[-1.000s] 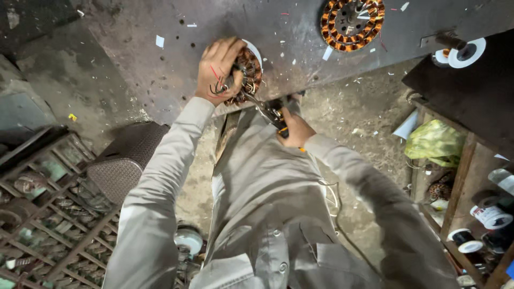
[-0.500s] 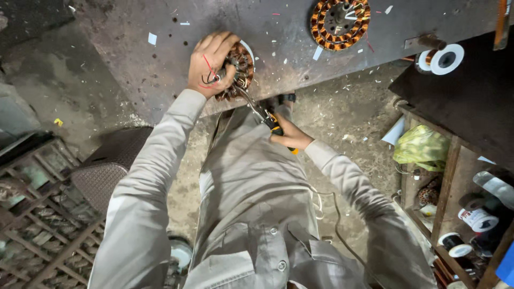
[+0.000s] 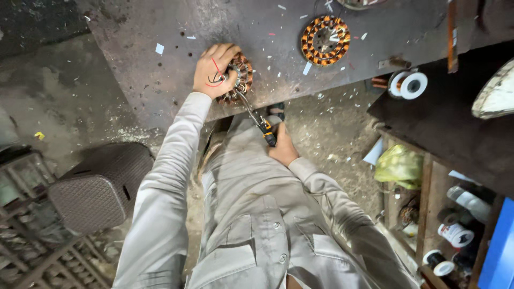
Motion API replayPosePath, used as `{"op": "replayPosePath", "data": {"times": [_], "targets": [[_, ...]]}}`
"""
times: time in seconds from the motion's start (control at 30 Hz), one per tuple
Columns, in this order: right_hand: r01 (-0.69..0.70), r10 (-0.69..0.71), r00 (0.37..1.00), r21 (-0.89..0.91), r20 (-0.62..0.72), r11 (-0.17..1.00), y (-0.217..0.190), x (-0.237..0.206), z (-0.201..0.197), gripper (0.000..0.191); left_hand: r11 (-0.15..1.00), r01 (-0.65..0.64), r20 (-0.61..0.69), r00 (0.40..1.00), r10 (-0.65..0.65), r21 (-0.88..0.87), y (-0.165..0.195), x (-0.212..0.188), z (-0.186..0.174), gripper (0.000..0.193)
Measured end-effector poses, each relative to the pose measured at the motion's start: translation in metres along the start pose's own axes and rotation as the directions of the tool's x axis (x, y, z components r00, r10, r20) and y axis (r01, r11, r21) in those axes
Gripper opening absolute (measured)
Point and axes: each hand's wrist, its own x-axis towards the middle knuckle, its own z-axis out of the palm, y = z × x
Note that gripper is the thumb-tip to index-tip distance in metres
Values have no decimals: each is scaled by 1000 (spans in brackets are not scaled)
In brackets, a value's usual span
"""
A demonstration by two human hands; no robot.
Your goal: The person uses pliers to cut and manipulate wires on a circular copper-wound electrical component, likely a stator, placed on a workbench. The person repeatedly adjusts the component and uses the pliers to snip and pull wires.
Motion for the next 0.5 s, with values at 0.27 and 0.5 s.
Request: {"op": "replayPosePath", "data": {"times": [0.27,0.5], "targets": [[-50,-38,941,249,336,967,-7,3,-13,29,999,40,11,999,-40,-6,8,-2,-3,51],[316,-332,909,105,250,943,-19,13,-39,34,970,239,-290,927,-238,-33,43,-31,-10,76]]}}
